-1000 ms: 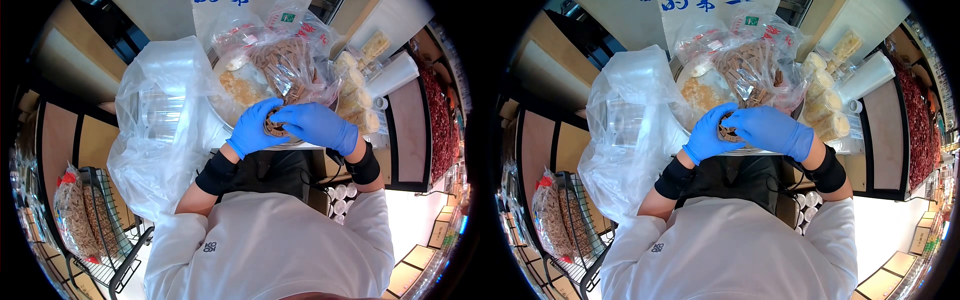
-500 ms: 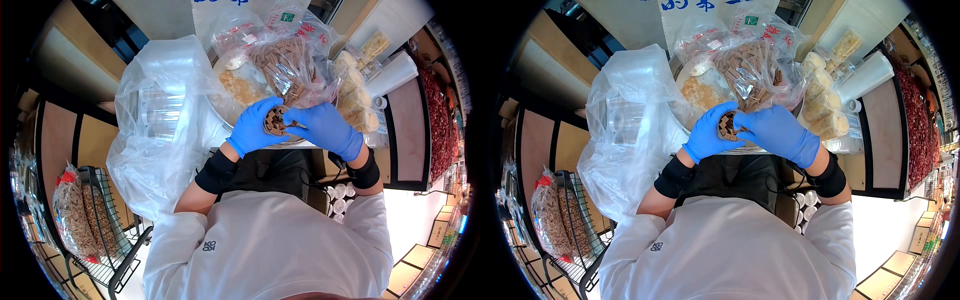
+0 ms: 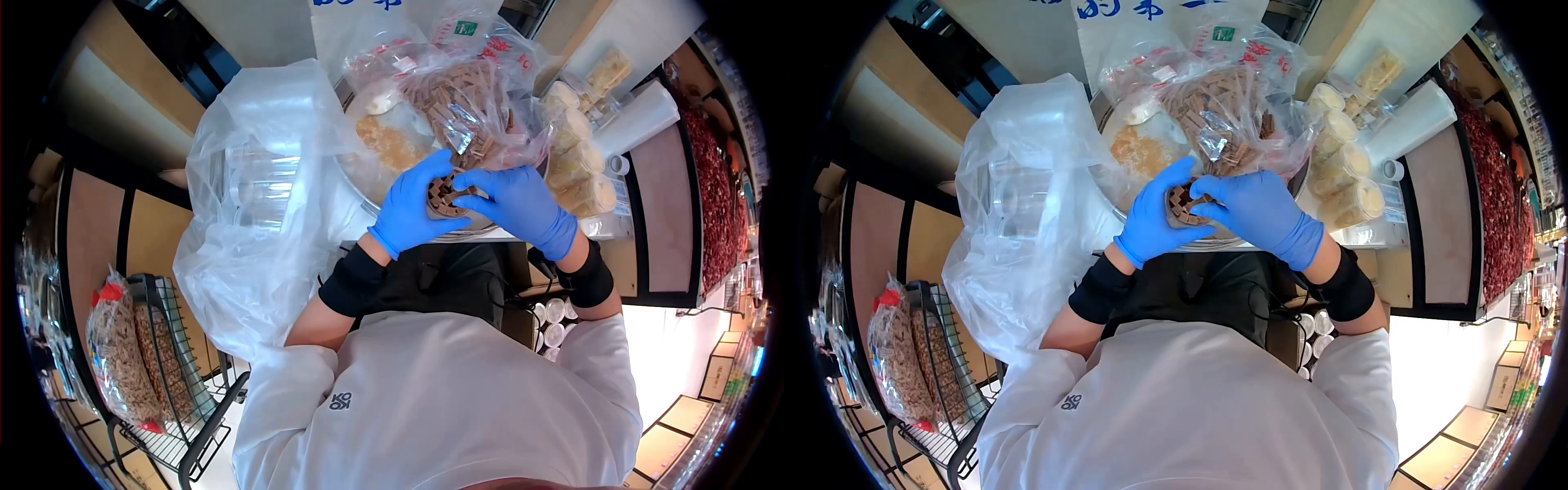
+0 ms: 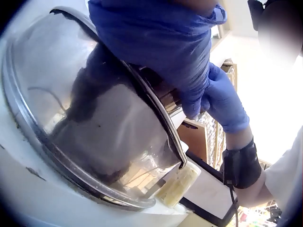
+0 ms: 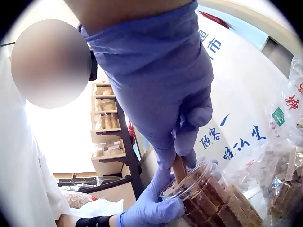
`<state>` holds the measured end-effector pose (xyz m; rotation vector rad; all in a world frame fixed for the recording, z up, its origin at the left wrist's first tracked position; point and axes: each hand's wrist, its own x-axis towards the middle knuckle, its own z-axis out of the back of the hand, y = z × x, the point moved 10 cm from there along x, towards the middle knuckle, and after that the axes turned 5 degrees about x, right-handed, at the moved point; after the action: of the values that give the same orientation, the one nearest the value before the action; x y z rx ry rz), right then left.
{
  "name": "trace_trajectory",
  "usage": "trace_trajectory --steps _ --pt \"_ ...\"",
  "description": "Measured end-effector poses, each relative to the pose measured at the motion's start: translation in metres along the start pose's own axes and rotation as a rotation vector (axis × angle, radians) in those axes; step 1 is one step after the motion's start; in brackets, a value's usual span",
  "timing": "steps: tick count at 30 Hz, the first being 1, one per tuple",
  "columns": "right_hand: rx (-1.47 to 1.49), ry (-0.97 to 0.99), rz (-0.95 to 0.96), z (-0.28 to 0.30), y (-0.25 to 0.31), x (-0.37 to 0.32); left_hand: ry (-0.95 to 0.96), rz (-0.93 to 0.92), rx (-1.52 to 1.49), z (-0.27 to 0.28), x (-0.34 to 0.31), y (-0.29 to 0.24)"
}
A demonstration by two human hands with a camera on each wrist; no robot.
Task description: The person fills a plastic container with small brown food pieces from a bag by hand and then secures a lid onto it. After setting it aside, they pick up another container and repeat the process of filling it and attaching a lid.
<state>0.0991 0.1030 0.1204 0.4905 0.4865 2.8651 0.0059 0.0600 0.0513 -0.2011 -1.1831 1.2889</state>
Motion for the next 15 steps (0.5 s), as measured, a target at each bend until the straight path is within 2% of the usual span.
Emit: trace_trajectory --steps 1,4,8,12,14,15 --pt "0.023 -0.013 -0.021 0.0 -0.003 -0.001 -0.064 -0.099 -0.012 0.005 -0.001 -0.007" --pt "0.037 -0.012 -0.071 0.002 -0.006 -0.001 0.029 -0.103 0.109 -0.004 -0.002 -0.005" --pt "0.073 -0.013 -0.133 0.002 -0.013 -0.004 0.026 -0.106 0.105 -0.003 0.0 -0.006" --pt "0.121 -0.01 -0.125 0.004 -0.013 -0.006 0.025 -0.172 0.182 -0.002 0.001 -0.017" --pt "0.038 0.039 0.002 -0.001 -0.004 -0.008 0.016 -0.185 0.226 -0.002 -0.001 -0.019" --pt "0.039 0.04 0.002 0.0 -0.004 -0.008 0.03 -0.193 0.237 -0.004 -0.001 -0.02"
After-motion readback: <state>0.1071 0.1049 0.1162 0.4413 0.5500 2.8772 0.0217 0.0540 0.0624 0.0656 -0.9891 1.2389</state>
